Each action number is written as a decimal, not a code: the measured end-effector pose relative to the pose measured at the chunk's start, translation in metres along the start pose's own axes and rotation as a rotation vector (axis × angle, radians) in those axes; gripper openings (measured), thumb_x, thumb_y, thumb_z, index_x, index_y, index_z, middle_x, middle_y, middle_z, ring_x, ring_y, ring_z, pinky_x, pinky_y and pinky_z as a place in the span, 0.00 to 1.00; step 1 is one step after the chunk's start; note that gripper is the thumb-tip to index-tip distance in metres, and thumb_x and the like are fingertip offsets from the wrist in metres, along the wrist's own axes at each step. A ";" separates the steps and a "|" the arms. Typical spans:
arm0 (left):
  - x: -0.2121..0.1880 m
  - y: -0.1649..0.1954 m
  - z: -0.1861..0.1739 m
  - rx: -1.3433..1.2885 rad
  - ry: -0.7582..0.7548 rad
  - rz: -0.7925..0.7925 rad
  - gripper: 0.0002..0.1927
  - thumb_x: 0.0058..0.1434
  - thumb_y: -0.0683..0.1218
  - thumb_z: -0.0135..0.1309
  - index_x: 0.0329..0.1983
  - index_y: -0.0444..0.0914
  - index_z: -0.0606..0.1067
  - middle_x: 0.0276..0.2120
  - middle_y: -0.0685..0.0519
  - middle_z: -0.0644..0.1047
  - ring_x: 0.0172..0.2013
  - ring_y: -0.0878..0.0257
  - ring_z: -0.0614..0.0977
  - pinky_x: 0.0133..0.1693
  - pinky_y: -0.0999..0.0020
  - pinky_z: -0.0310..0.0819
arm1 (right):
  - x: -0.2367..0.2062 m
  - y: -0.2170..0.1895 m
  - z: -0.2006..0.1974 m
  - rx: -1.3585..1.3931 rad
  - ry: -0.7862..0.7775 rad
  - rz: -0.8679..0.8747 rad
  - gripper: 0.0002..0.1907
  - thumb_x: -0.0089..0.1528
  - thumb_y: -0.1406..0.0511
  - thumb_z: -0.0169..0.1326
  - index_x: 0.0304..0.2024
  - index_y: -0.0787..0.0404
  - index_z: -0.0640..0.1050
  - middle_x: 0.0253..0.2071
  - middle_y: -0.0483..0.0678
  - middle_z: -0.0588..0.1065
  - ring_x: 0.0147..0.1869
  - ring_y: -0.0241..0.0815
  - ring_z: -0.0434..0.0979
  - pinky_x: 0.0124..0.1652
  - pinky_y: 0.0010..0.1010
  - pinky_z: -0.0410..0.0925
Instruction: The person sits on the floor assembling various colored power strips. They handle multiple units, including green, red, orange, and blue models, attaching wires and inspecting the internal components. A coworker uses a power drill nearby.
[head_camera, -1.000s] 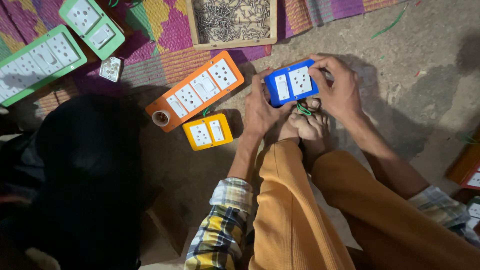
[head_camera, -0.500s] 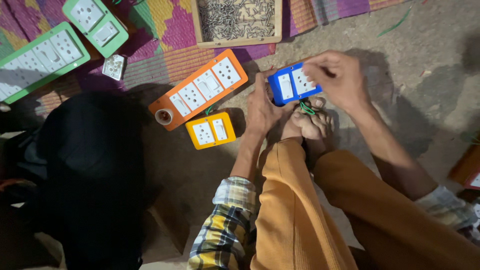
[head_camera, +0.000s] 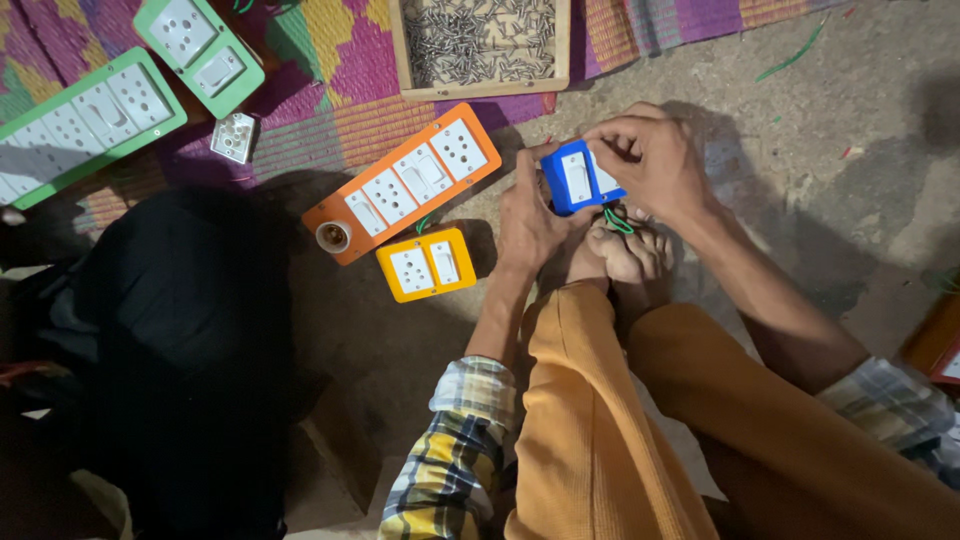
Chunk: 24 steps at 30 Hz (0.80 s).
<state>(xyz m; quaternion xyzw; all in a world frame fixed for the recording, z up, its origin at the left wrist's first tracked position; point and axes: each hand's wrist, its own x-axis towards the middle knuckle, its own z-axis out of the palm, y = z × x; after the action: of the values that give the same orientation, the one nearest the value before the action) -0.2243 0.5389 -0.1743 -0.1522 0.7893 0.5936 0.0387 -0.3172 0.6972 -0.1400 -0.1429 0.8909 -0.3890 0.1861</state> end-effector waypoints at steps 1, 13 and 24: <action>0.000 -0.001 0.000 0.008 0.000 -0.001 0.43 0.44 0.48 0.77 0.59 0.40 0.64 0.38 0.43 0.83 0.40 0.48 0.87 0.39 0.61 0.84 | 0.000 0.000 0.001 -0.007 0.005 -0.002 0.07 0.65 0.66 0.64 0.45 0.62 0.86 0.34 0.49 0.77 0.32 0.37 0.76 0.33 0.29 0.69; -0.001 -0.009 0.003 0.005 0.016 0.014 0.45 0.43 0.46 0.76 0.61 0.41 0.63 0.33 0.45 0.82 0.35 0.51 0.87 0.36 0.63 0.83 | -0.004 -0.002 0.015 -0.123 0.144 -0.182 0.06 0.64 0.70 0.66 0.39 0.69 0.82 0.37 0.54 0.77 0.34 0.43 0.81 0.34 0.31 0.74; -0.002 -0.010 0.004 -0.028 0.036 0.062 0.46 0.45 0.47 0.77 0.63 0.41 0.62 0.34 0.46 0.82 0.36 0.52 0.88 0.36 0.64 0.83 | -0.006 -0.004 0.017 -0.099 0.145 -0.210 0.08 0.67 0.68 0.66 0.41 0.68 0.80 0.39 0.55 0.76 0.35 0.47 0.81 0.35 0.34 0.74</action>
<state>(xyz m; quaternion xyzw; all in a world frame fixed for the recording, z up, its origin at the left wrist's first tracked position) -0.2200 0.5401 -0.1844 -0.1390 0.7858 0.6027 0.0039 -0.3039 0.6865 -0.1466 -0.2160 0.9003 -0.3710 0.0722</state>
